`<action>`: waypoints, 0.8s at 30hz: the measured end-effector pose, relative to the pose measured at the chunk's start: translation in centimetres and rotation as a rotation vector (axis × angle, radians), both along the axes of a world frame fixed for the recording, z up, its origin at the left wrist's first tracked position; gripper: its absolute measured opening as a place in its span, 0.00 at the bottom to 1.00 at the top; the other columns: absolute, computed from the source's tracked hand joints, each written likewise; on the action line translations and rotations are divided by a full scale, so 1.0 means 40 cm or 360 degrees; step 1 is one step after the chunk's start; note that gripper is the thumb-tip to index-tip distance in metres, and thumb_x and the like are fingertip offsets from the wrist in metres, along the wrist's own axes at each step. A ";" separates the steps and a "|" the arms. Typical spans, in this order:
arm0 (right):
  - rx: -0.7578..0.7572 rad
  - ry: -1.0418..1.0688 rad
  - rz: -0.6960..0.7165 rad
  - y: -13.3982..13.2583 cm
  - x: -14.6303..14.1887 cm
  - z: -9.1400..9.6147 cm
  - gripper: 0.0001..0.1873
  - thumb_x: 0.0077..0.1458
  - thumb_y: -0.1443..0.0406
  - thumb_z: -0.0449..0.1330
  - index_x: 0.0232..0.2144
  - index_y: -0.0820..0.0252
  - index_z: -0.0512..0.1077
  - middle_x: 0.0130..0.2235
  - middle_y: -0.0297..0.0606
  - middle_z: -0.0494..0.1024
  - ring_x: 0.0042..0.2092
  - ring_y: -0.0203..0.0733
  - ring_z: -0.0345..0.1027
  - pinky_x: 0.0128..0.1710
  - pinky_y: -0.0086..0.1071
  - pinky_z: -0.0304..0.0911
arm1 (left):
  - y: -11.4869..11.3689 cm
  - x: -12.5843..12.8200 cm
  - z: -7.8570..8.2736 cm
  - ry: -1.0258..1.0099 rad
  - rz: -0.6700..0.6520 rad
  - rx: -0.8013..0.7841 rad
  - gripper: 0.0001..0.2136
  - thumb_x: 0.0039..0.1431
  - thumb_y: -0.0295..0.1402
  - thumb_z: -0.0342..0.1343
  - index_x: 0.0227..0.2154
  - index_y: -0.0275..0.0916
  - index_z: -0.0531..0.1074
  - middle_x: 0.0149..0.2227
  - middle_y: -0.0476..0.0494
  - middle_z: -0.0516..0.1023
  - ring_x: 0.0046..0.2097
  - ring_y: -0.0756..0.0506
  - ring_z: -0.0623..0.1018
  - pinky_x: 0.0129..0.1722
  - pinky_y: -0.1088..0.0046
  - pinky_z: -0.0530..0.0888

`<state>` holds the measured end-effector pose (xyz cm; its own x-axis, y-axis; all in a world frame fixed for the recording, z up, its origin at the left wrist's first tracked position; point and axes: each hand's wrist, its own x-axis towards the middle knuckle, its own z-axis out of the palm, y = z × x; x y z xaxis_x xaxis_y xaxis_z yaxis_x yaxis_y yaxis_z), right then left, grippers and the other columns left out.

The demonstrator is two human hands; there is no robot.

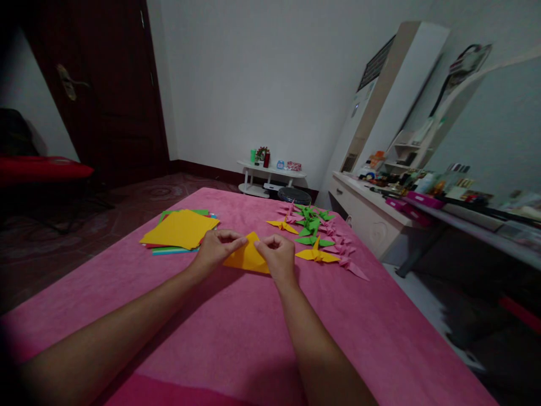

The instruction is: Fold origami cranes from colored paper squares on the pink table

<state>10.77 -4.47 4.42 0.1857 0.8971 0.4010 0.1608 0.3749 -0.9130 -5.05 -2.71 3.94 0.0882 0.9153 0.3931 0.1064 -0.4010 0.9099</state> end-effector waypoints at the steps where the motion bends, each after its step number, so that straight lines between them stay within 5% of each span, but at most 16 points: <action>1: -0.0004 -0.0001 0.0002 -0.001 0.000 0.001 0.08 0.37 0.64 0.66 0.18 0.63 0.72 0.21 0.34 0.74 0.23 0.34 0.63 0.25 0.28 0.60 | 0.000 0.000 -0.001 0.0002 -0.0001 -0.0002 0.11 0.46 0.37 0.59 0.23 0.32 0.77 0.24 0.43 0.78 0.26 0.50 0.73 0.25 0.78 0.67; 24: 0.0011 0.0061 0.0085 0.003 0.000 -0.006 0.07 0.37 0.64 0.66 0.17 0.62 0.72 0.24 0.35 0.75 0.26 0.36 0.65 0.28 0.29 0.62 | -0.002 0.003 0.000 -0.0035 0.0016 -0.0018 0.09 0.45 0.35 0.59 0.21 0.32 0.75 0.22 0.46 0.76 0.24 0.51 0.72 0.25 0.79 0.66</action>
